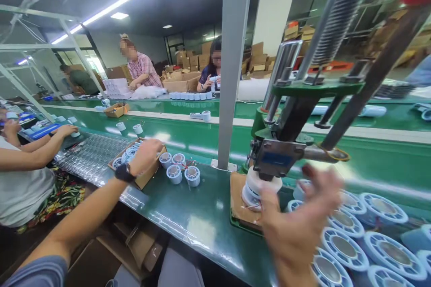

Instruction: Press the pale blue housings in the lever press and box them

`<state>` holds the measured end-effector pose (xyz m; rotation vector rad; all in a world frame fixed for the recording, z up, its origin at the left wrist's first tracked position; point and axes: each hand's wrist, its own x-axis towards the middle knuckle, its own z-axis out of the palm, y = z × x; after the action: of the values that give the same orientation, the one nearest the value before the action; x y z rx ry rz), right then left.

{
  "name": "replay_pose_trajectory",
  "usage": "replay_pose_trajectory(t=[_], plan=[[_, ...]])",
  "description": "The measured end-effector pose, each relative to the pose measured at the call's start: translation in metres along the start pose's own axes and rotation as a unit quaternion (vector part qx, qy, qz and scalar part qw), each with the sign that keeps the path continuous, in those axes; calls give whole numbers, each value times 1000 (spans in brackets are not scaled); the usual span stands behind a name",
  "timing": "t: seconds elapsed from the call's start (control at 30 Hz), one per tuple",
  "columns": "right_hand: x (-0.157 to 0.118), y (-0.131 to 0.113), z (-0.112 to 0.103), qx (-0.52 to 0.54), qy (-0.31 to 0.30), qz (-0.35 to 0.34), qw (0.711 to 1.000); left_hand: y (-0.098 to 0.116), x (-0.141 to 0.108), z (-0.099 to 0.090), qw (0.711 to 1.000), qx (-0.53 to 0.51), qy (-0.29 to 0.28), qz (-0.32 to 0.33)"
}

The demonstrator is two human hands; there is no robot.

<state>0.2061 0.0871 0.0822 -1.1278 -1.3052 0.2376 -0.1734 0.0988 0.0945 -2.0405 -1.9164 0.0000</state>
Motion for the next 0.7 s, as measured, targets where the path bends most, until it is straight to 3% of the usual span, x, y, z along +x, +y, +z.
replay_pose_trajectory(t=[0.1, 0.23, 0.57, 0.63, 0.7], plan=[[-43, 24, 22, -34, -45, 105, 993, -54, 15, -1, 999, 19, -43, -18], [-57, 38, 36, -51, -16, 189, 980, -76, 31, 6, 996, 31, -78, 27], [-51, 38, 49, -13, 41, 84, 996, -94, 49, 31, 984, 133, -83, 83], [-60, 30, 42, -44, 49, 49, 997, -96, 50, 32, 985, 136, -69, 83], [-75, 22, 17, -85, 48, -11, 995, -95, 51, 31, 987, 127, -57, 86]])
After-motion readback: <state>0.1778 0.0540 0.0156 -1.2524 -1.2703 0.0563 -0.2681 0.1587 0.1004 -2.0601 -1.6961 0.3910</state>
